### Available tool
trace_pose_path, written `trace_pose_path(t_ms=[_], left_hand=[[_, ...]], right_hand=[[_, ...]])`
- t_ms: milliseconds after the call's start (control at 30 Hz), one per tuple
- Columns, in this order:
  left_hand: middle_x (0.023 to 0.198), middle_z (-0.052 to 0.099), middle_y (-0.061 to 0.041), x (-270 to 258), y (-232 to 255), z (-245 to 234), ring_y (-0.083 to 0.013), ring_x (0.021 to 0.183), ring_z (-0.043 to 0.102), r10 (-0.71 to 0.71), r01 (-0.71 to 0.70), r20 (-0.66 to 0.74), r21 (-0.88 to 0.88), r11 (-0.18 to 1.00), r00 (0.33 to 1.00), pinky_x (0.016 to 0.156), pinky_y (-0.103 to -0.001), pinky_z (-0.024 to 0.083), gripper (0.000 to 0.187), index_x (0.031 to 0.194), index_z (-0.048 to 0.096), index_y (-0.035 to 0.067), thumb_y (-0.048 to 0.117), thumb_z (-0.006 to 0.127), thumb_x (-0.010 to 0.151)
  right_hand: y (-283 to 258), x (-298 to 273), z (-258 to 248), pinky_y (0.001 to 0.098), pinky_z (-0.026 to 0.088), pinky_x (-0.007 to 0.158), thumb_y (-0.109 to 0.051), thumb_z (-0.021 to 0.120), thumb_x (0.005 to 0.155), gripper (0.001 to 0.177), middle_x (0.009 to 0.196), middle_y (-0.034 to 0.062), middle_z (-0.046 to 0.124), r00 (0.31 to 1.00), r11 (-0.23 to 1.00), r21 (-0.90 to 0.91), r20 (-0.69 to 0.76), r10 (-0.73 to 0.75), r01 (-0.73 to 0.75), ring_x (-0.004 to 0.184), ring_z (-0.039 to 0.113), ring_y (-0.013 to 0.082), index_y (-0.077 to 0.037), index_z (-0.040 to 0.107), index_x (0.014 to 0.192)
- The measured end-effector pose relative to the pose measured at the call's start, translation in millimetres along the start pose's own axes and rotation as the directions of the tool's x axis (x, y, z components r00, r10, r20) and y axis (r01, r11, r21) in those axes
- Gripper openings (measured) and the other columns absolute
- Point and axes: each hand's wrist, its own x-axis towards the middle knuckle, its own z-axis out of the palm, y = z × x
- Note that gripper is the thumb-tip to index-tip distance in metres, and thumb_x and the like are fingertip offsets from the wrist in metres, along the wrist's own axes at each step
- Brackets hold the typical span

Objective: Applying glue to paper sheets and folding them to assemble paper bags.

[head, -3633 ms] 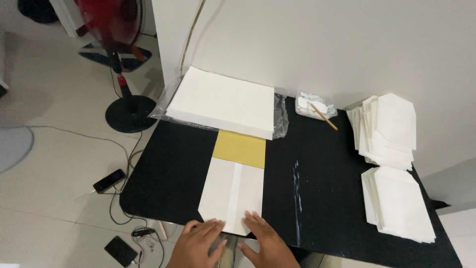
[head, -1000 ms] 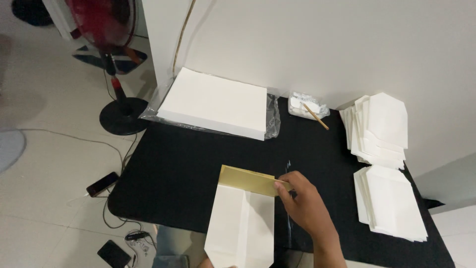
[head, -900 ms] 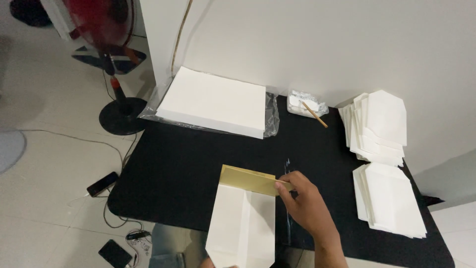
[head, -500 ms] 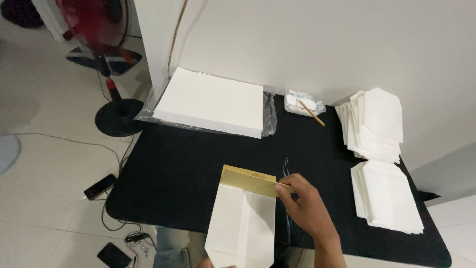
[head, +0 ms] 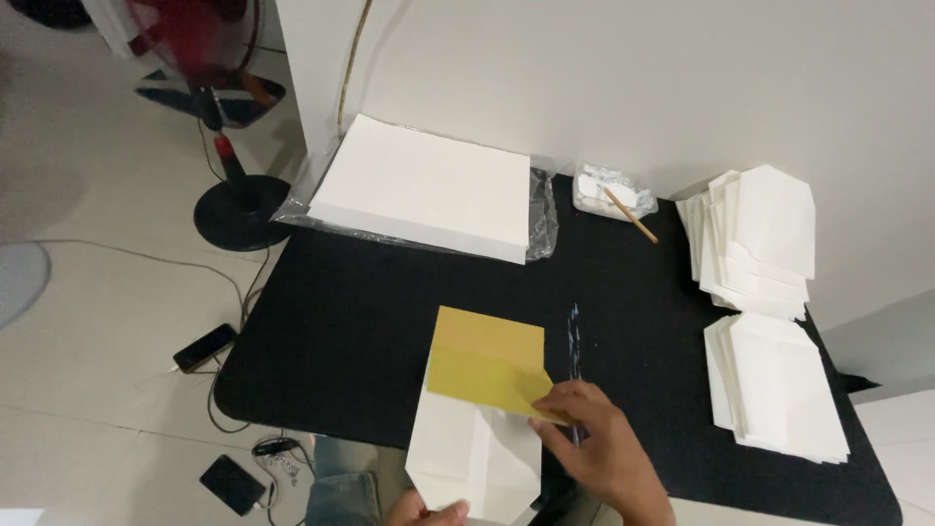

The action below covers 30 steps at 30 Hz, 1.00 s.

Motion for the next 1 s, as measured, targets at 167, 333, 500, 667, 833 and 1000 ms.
trace_pose_path(t_ms=[167, 333, 500, 667, 833, 1000], left_hand=[[0.100, 0.081, -0.006, -23, 18, 6, -0.0215, 0.091, 0.075, -0.100, 0.095, -0.068, -0.065, 0.993, 0.993, 0.084, -0.029, 0.055, 0.044, 0.115, 0.084, 0.009, 0.038, 0.087, 0.083], [0.089, 0.070, -0.013, -8, 5, -2, -0.0266, 0.085, 0.069, -0.120, 0.131, 0.064, -0.210, 0.969, 0.991, 0.085, -0.035, 0.052, 0.033, 0.108, 0.074, 0.004, 0.028, 0.085, 0.088], [0.078, 0.077, -0.019, 17, -11, 5, -0.0249, 0.065, 0.071, 0.067, -0.045, 0.096, -0.220, 0.974, 0.993, 0.068, -0.029, 0.053, 0.035, 0.120, 0.076, 0.003, 0.019, 0.081, 0.090], [0.081, 0.070, -0.011, -7, 18, 4, -0.0216, 0.075, 0.068, -0.019, 0.028, 0.111, -0.081, 0.996, 0.994, 0.076, -0.029, 0.052, 0.028, 0.116, 0.073, 0.006, 0.022, 0.080, 0.094], [0.087, 0.066, -0.006, -9, 31, 4, -0.0160, 0.075, 0.062, -0.086, 0.076, 0.098, 0.099, 0.992, 0.991, 0.074, -0.026, 0.052, 0.031, 0.121, 0.068, 0.014, 0.033, 0.077, 0.098], [0.062, 0.068, -0.006, 47, -22, 2, -0.0162, 0.058, 0.063, 0.173, -0.173, -0.014, -0.071, 0.982, 0.985, 0.060, -0.033, 0.045, 0.020, 0.077, 0.078, 0.004, 0.016, 0.093, 0.081]], right_hand=[[-12, -13, 21, 0.0244, 0.049, 0.113, -0.029, 0.085, 0.085, 0.036, 0.133, -0.0059, 0.064, 0.882, 0.915, -0.198, 0.256, 0.395, -0.352, 0.130, 0.062, 0.0082, -0.024, 0.078, 0.120], [19, -23, 52, 0.0303, 0.044, 0.113, -0.032, 0.090, 0.082, 0.048, 0.142, -0.0049, 0.058, 0.902, 0.934, -0.229, 0.275, 0.333, -0.275, 0.137, 0.054, 0.0131, -0.024, 0.070, 0.125], [-58, 3, 34, 0.0277, 0.045, 0.119, -0.041, 0.074, 0.096, 0.043, 0.159, -0.0101, 0.046, 0.639, 0.747, -0.396, 0.389, 0.663, -0.534, 0.145, 0.049, 0.0114, -0.034, 0.060, 0.136], [8, 43, 49, 0.0390, 0.041, 0.114, -0.050, 0.074, 0.090, 0.062, 0.146, 0.0065, 0.052, 0.925, 0.943, -0.289, 0.287, 0.250, -0.165, 0.135, 0.053, 0.0244, -0.014, 0.059, 0.139], [46, 121, 59, 0.0485, 0.038, 0.109, -0.057, 0.067, 0.092, 0.069, 0.142, 0.0135, 0.050, 0.986, 0.924, -0.380, 0.165, 0.031, 0.035, 0.132, 0.045, 0.0344, -0.010, 0.052, 0.141], [32, 155, 68, 0.0459, 0.044, 0.089, -0.064, 0.048, 0.096, 0.058, 0.108, 0.0093, 0.064, 0.996, 0.877, -0.480, 0.044, 0.072, -0.042, 0.101, 0.059, 0.0283, -0.011, 0.062, 0.116]])
